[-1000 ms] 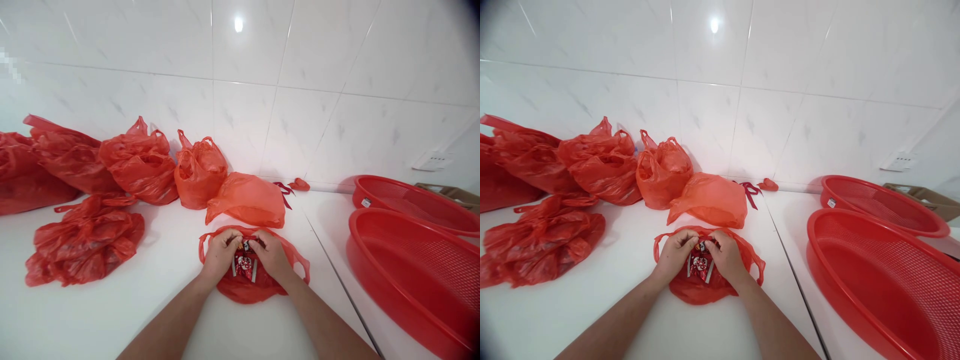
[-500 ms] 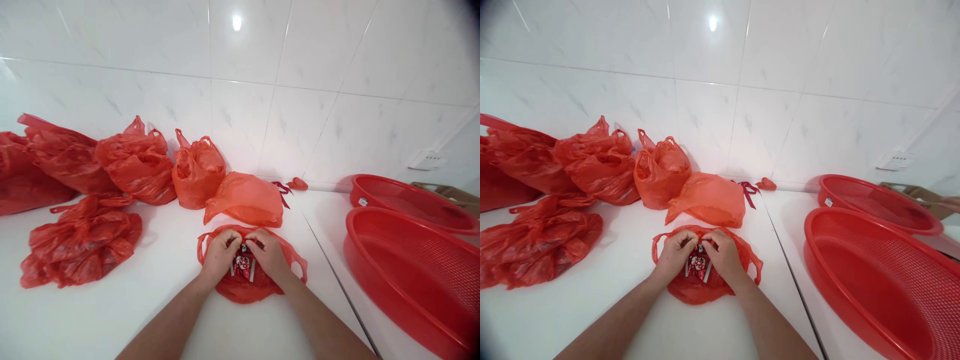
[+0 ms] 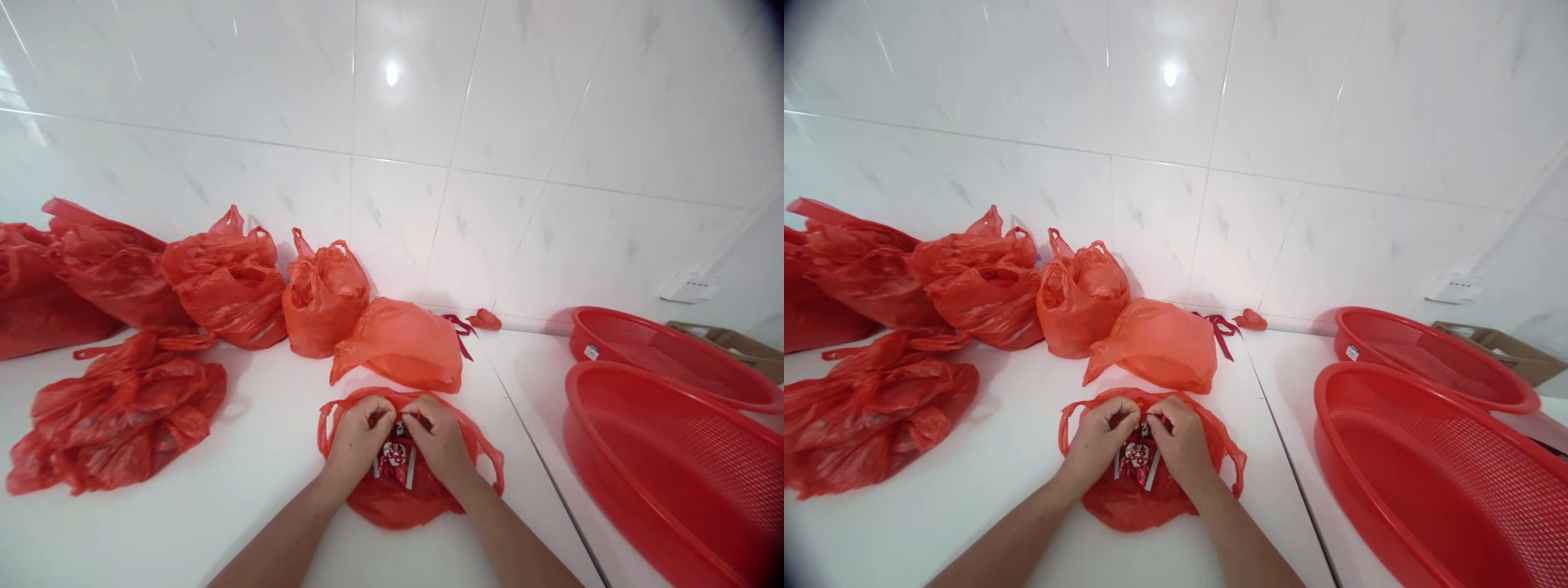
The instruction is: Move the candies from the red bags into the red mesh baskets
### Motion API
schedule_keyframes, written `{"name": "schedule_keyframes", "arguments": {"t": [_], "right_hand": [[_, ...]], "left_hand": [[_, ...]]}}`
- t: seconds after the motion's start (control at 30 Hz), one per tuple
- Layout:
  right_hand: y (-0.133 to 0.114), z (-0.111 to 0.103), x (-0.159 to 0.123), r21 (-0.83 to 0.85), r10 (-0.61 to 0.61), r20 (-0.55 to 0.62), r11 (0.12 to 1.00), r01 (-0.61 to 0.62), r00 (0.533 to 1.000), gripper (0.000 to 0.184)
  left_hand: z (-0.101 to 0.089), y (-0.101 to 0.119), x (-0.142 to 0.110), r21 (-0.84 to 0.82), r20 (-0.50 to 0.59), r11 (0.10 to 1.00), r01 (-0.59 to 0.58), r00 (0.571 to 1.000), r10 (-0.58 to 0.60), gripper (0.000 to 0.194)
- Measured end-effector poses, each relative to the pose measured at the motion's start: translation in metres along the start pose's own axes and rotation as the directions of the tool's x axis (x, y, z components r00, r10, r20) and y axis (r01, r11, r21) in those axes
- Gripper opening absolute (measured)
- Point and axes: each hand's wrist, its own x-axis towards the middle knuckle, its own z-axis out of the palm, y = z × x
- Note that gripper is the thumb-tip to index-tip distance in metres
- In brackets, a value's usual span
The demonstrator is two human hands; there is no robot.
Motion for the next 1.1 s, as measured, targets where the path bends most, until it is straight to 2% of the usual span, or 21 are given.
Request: {"name": "schedule_keyframes", "arguments": {"t": [0.53, 0.63, 0.77, 1.1], "right_hand": [[-0.0045, -0.0014, -0.0013, -0.028, 0.016, 0.006, 0.999, -0.016, 1.000, 0.014], [-0.0027, -0.0009, -0.0021, 0.000, 0.046, 0.014, 0.999, -0.046, 0.999, 0.012], [0.0010, -0.0024, -0.0008, 0.037, 0.097, -0.033, 0.995, -0.096, 0.995, 0.012], [-0.0046, -0.0034, -0.0009, 0.014, 0.110, -0.025, 0.994, -0.110, 0.994, 0.012]], "left_hand": [[0.0010, -0.0029, -0.0011, 0.004, 0.059, 1.000, -0.005, 0.998, 0.005, 0.009], [0.0012, -0.0043, -0.0011, 0.018, 0.053, 1.000, -0.016, 0.998, 0.015, 0.010], [0.0002, -0.0029, 0.0001, 0.001, 0.026, 1.000, 0.011, 1.000, -0.011, 0.009], [0.0002, 0.0001, -0.0001, -0.009, -0.006, 1.000, 0.029, 1.000, -0.029, 0.011]]}}
